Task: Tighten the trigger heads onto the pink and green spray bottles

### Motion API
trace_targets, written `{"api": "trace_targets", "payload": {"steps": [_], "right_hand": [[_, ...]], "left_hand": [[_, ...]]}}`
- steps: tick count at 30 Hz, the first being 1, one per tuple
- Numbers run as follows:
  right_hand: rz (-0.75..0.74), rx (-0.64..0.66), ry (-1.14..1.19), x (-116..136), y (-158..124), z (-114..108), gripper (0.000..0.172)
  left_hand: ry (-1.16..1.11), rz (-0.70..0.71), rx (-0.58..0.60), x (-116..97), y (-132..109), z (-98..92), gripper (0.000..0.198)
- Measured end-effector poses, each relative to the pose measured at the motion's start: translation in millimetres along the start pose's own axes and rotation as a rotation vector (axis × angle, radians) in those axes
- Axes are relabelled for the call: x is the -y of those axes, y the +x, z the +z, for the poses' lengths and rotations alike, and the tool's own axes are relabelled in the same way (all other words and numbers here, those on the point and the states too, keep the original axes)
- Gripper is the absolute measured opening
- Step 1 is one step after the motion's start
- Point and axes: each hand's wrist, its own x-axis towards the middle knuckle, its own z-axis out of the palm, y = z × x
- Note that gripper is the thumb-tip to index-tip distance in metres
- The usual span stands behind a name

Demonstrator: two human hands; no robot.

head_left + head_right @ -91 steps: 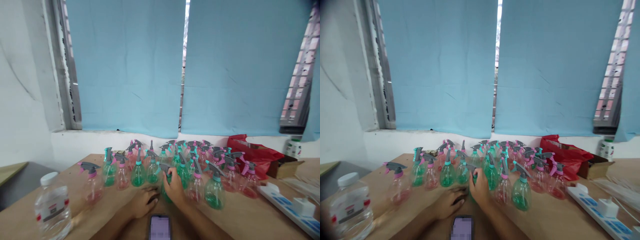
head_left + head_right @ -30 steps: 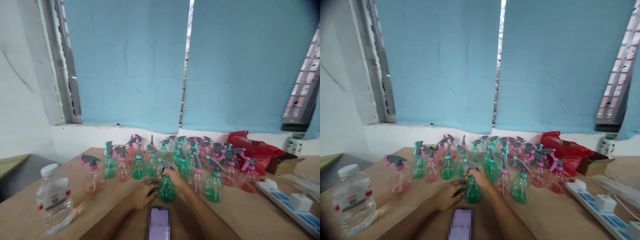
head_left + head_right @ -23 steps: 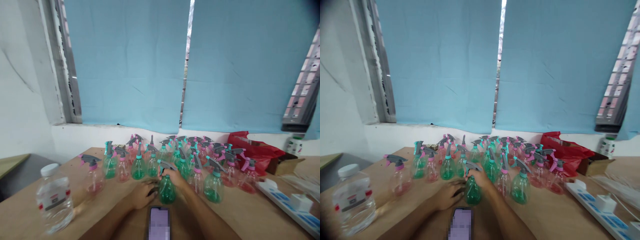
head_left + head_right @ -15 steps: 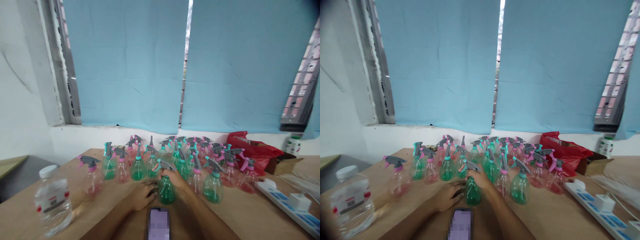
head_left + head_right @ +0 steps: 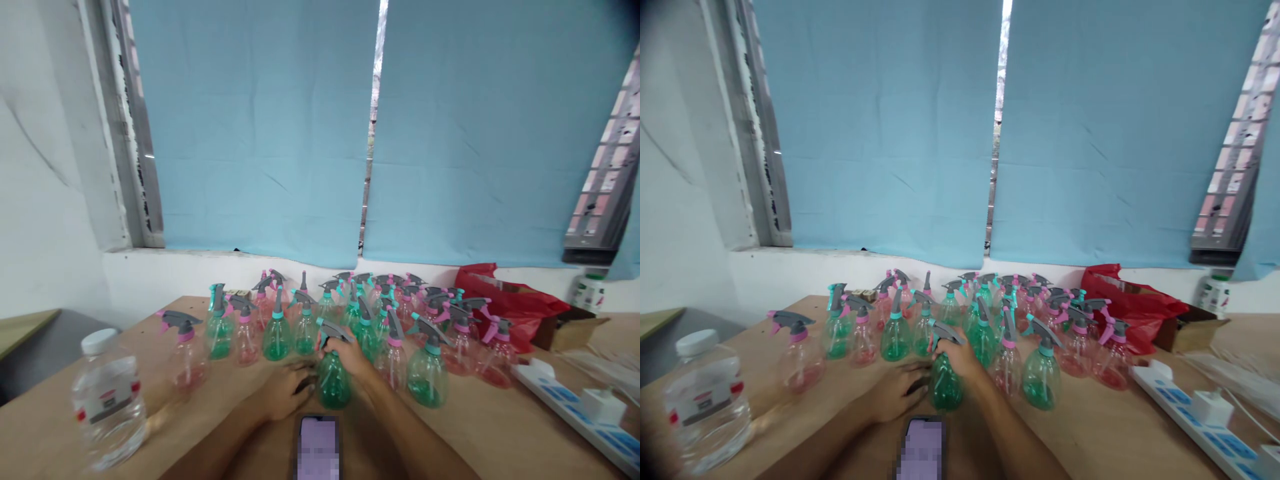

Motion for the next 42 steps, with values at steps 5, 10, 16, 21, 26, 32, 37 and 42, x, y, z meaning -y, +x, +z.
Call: {"api": "trace_targets", "payload": {"steps": [5,10,16,21,26,32,37,42], "right_hand": [[-0.047,0.097,-0.044,3,3,-1,0.027],[-0.018,0.056,-0.020,2,2,0,0.022],[0.020,-0.012,0.023,-2,0,0,0.019],[-0.040,0.076,-0.045,3,2,0,0.026],[0.005,0.034,-0.020,5,1,2,0.019],[-0.015,-0.017,-0.028,-4,1,0,0.018],[-0.119,-0.263,-0.264,-16,-1,5,0.023],[-0.203,-0.497,-0.421,-23,-6,12,0.034]], "left_hand": [[0.006,0.001,-0.006,-1,1,0.0,0.033],[0.010,0.005,-0.017,2,0,1.9,0.034],[-0.006,0.006,-0.007,2,0,0.7,0.034],[-0.006,0.006,-0.021,2,0,1.2,0.035],[-0.009,0.000,-0.018,4,-1,2.7,0.035],[-0.013,0.001,-0.023,5,-2,3.0,0.035],[0.001,-0.005,-0.013,2,-2,0.9,0.035],[0.026,-0.029,0.007,0,0,-0.2,0.036]]}}
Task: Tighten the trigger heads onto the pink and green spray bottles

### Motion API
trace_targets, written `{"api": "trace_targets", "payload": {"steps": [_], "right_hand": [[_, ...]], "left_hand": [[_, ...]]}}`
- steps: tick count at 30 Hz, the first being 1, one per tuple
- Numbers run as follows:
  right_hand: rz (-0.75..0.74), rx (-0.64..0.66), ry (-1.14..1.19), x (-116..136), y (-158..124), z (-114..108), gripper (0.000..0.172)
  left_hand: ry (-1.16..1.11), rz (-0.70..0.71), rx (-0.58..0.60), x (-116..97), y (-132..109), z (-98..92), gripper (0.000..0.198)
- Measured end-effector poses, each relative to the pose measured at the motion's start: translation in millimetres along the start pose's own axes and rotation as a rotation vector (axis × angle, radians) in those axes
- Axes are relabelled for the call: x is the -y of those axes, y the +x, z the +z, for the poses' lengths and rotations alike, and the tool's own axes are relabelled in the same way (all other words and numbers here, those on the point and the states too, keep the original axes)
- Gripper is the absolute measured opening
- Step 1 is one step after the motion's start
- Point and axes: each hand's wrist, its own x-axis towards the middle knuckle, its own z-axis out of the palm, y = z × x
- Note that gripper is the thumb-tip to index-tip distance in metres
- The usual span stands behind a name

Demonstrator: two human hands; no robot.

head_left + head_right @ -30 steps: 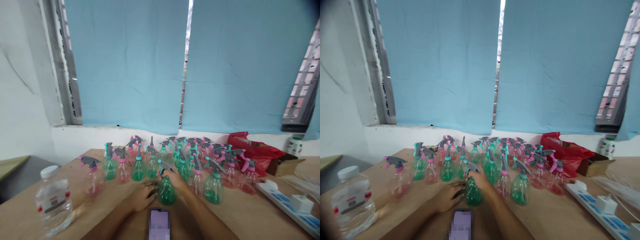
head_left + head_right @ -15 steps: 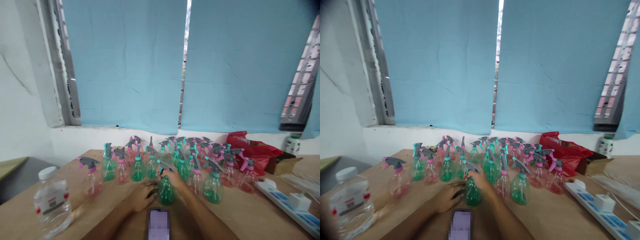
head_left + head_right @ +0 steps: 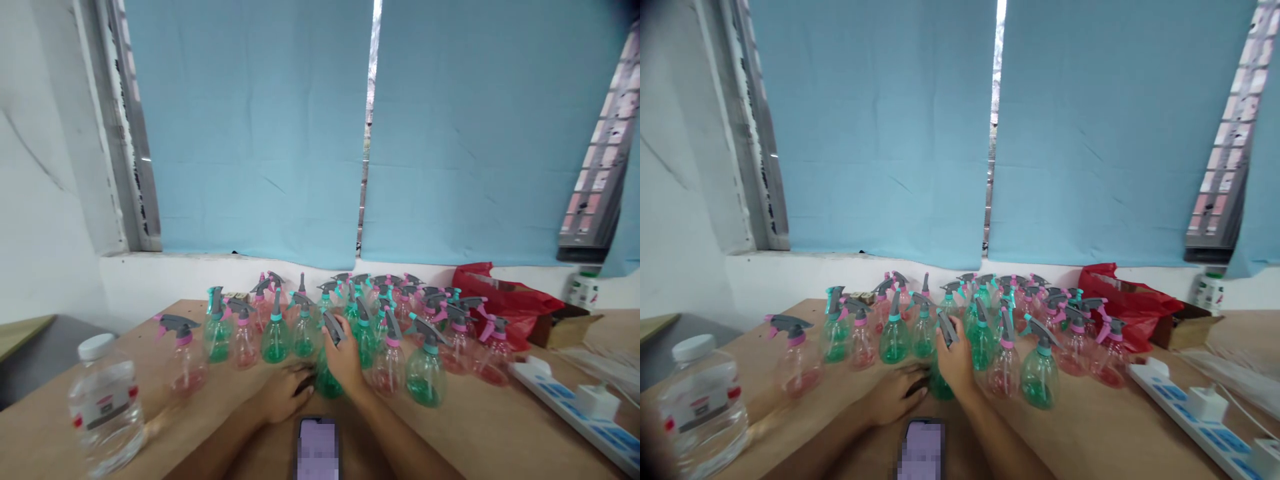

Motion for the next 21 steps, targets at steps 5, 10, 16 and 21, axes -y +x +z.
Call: {"api": "trace_targets", "payload": {"steps": [5,10,16,21], "right_hand": [[-0.080,-0.065,-0.095,1,-5,-3,0.040],[-0.223,-0.018,-0.193,-18,-15,-7,0.044],[-0.338,-0.004,-0.364,-43,-19,-2,0.050],[-0.320,-0.019,-0.365,-47,-18,1,0.050]], "left_hand": [[-0.027,-0.048,-0.041,-1,0,3.1,0.024],[-0.063,-0.048,-0.092,-3,-2,4.7,0.019],[-0.068,-0.074,-0.114,1,-3,8.8,0.026],[-0.051,-0.081,-0.102,5,-3,12.4,0.042]]}}
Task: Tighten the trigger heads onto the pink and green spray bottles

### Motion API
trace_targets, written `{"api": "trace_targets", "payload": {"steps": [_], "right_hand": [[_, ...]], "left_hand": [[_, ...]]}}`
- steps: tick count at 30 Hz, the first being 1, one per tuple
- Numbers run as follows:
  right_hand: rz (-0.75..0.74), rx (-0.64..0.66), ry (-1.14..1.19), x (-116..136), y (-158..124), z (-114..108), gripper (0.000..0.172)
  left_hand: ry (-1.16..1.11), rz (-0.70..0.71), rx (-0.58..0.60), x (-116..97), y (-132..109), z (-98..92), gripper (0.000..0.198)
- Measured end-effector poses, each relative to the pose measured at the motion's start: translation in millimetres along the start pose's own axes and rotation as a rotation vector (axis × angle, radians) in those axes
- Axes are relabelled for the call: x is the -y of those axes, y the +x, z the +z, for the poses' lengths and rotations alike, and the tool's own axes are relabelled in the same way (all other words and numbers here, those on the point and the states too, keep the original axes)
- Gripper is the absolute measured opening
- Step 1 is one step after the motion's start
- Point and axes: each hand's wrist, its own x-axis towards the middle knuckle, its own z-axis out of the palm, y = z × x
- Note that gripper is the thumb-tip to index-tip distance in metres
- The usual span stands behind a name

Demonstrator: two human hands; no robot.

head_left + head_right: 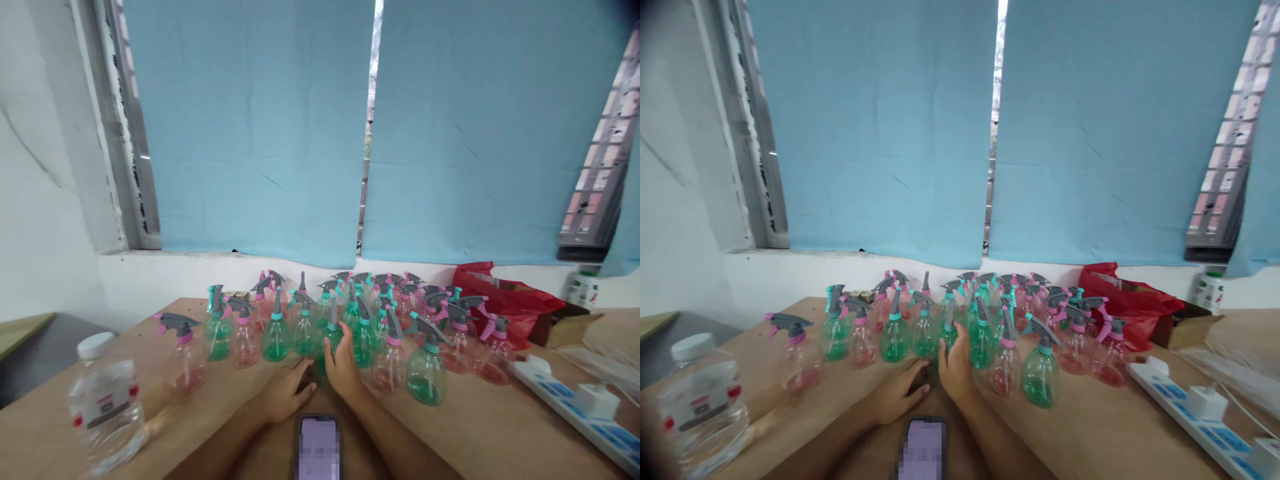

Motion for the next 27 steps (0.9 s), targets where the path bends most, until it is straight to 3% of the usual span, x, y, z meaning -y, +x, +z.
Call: {"api": "trace_targets", "payload": {"steps": [7,15,20,24,27], "right_hand": [[-0.060,0.050,-0.015,-5,-5,7,0.060],[-0.047,0.044,-0.014,4,-1,0,0.062],[-0.213,0.049,-0.023,41,23,-29,0.052],[-0.271,-0.154,-0.117,58,57,-67,0.038],[-0.269,-0.324,-0.268,50,81,-110,0.029]], "left_hand": [[0.089,-0.008,0.047,10,-1,5.3,0.056],[0.109,-0.004,0.083,6,0,1.0,0.051],[0.092,0.012,0.062,3,0,-1.9,0.044],[0.053,0.023,0.073,1,1,-4.9,0.048],[0.045,0.014,0.096,1,1,-6.8,0.046]]}}
